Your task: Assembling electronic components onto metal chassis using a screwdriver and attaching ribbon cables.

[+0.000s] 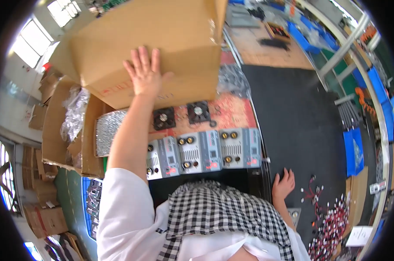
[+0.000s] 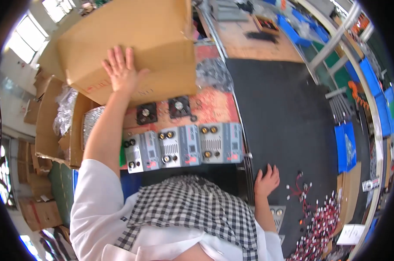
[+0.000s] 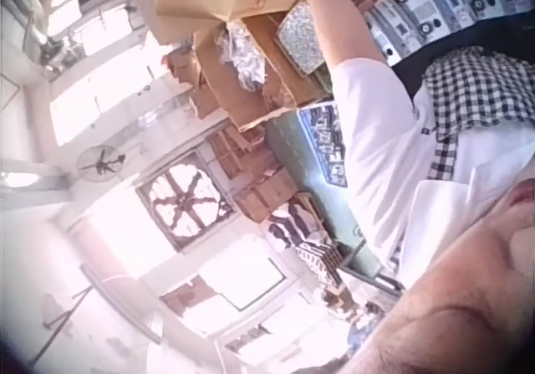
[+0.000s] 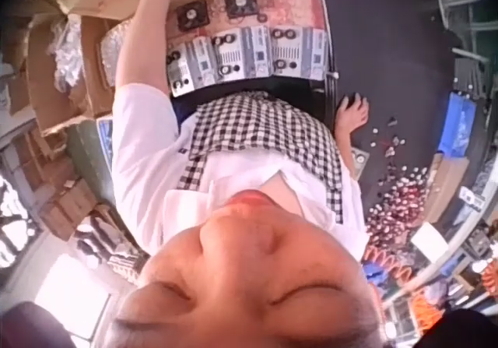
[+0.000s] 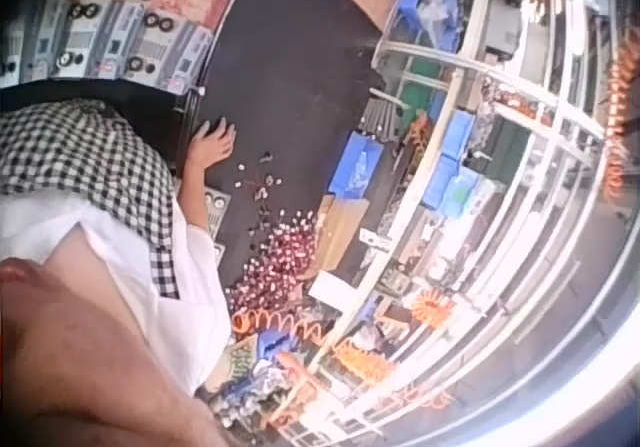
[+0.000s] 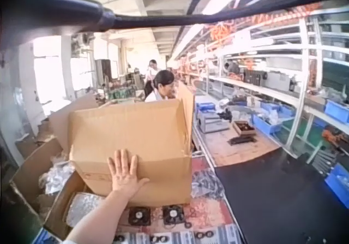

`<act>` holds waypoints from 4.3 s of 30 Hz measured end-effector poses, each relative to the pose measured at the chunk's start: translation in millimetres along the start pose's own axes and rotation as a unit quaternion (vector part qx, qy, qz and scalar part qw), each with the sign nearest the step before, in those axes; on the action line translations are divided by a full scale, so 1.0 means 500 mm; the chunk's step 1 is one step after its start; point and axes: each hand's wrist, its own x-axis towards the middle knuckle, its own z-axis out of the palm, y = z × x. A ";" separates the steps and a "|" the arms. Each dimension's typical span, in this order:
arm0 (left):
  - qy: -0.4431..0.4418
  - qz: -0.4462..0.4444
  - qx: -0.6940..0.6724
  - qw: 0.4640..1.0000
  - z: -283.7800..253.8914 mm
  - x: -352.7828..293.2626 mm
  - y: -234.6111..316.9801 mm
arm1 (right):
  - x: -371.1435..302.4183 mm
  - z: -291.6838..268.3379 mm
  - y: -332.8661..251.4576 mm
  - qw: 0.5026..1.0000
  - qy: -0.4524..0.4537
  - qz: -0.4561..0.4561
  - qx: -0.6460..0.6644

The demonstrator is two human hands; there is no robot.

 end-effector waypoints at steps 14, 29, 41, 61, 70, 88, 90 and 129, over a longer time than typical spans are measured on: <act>-0.119 -0.044 -0.078 0.989 -0.053 -0.085 0.021 | -0.019 -0.001 0.073 0.997 -0.011 -0.075 -0.027; -0.093 -0.031 -0.399 0.911 -0.122 -0.351 0.181 | -0.055 0.100 0.207 0.977 0.068 0.019 -0.199; -0.245 -0.119 -0.276 0.922 -0.094 -0.631 0.109 | -0.013 0.110 0.203 0.986 0.049 -0.048 -0.150; -0.232 -0.099 -0.326 0.911 -0.081 -0.608 0.111 | -0.001 0.090 0.189 0.993 0.028 -0.063 -0.095; -0.174 0.031 -0.403 0.898 -0.037 -0.600 0.066 | -0.066 -0.005 0.121 0.998 -0.021 -0.006 0.063; -0.260 0.294 -0.463 0.795 -0.021 -0.390 0.151 | -0.263 -0.166 0.043 0.974 -0.118 0.188 -0.035; -0.257 0.336 -0.478 0.770 -0.006 -0.402 0.187 | -0.289 -0.153 0.045 0.964 -0.104 0.242 -0.050; -0.168 0.526 -0.445 0.705 0.034 -0.227 0.623 | 0.010 0.010 0.021 0.648 0.017 0.571 0.504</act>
